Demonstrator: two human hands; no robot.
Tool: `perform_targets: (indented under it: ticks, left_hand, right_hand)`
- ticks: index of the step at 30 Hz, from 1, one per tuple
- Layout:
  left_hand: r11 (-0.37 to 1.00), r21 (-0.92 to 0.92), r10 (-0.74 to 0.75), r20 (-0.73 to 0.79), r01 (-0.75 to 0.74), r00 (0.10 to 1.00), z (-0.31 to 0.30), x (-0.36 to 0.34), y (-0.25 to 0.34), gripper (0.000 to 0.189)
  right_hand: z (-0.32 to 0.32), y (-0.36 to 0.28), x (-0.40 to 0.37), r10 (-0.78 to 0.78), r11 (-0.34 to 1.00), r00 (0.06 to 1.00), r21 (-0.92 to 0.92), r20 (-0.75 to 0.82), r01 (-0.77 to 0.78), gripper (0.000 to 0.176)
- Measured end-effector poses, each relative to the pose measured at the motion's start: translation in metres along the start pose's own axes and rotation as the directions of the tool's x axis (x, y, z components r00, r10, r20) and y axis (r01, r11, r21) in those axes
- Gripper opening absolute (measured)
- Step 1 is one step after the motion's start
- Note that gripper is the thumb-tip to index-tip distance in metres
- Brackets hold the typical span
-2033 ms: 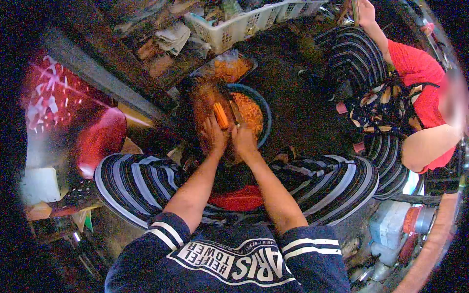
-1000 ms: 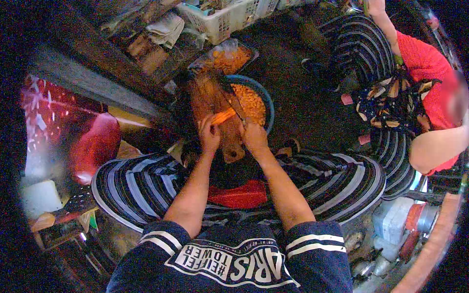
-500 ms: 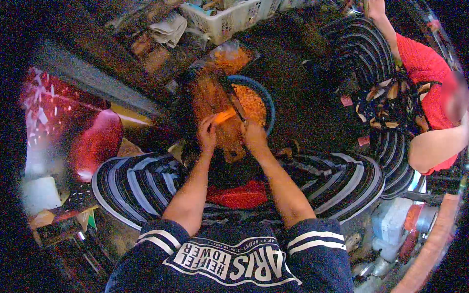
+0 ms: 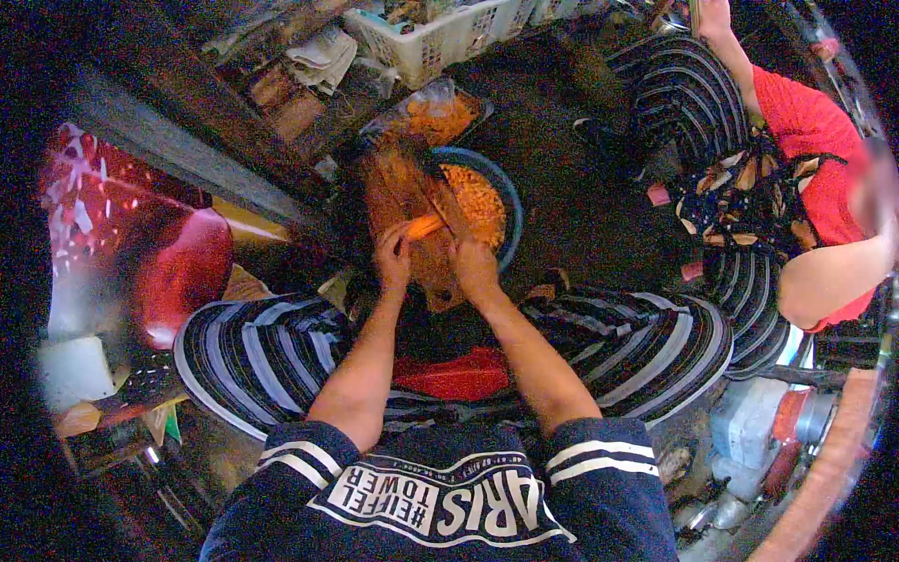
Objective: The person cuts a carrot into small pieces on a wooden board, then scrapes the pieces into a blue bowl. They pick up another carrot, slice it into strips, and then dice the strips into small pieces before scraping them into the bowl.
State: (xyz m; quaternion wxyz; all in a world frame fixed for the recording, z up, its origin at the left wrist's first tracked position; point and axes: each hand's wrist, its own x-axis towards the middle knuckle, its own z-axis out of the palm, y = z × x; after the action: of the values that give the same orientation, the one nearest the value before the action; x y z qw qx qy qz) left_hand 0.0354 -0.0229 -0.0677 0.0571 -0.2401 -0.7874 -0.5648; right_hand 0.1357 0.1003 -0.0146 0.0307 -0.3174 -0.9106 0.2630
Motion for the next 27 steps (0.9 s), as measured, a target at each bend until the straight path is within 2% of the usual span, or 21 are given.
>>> perform_targets:
  ticks: [4,6,7,10,12,16,18,19,22,24,27]
  left_hand:
    - [1.0,-0.009,0.012,-0.012,-0.012,1.0,-0.003,-0.002,0.008,0.019]
    - [1.0,-0.023,0.019,-0.014,-0.019,1.0,-0.002,0.001,0.01,0.019]
    - [1.0,-0.028,0.011,-0.009,-0.011,1.0,-0.004,-0.001,0.009,0.019]
    - [0.999,-0.042,-0.004,-0.016,0.003,1.0,-0.004,-0.003,0.012,0.02]
    - [1.0,-0.015,0.005,-0.013,-0.005,1.0,-0.002,0.0,0.01,0.02]
    - [0.998,0.039,0.045,-0.029,-0.044,0.999,-0.001,-0.003,0.001,0.02]
    - [0.998,0.023,0.05,-0.04,-0.05,0.998,0.001,-0.003,0.003,0.02]
    - [0.999,0.021,0.047,-0.049,-0.046,0.998,0.0,-0.003,0.002,0.02]
    - [0.998,-0.061,0.017,-0.045,-0.02,0.999,0.0,-0.004,0.004,0.02]
    - [0.998,-0.047,0.028,-0.034,-0.03,0.999,0.0,-0.002,0.004,0.02]
    - [1.0,0.003,0.011,-0.017,-0.011,1.0,-0.001,-0.005,0.003,0.019]
  right_hand:
    - [0.006,0.004,0.001,0.043,0.999,0.999,-0.018,0.004,-0.043,0.03]
    - [-0.004,0.009,0.011,-0.119,0.989,0.991,0.096,0.056,0.113,0.031]
    - [-0.007,0.007,0.011,-0.119,0.989,0.991,0.1,0.057,0.113,0.031]
    - [-0.008,0.006,0.004,-0.05,0.995,0.996,0.091,0.077,0.043,0.032]
    - [0.001,-0.002,-0.003,-0.019,1.0,1.0,0.002,-0.017,0.019,0.035]
    - [0.009,0.003,0.002,-0.004,1.0,0.999,0.008,0.054,0.004,0.035]
    - [0.007,0.013,0.015,-0.141,0.987,0.99,0.069,-0.014,0.142,0.034]
    - [0.001,0.012,0.017,-0.144,0.987,0.989,0.069,-0.019,0.145,0.034]
    - [-0.001,0.013,0.013,-0.08,0.994,0.995,0.078,0.057,0.075,0.033]
    - [0.007,0.006,0.005,-0.12,0.991,0.99,-0.059,-0.073,0.116,0.033]
    - [0.007,-0.005,-0.004,-0.051,0.999,0.999,-0.006,-0.011,0.051,0.032]
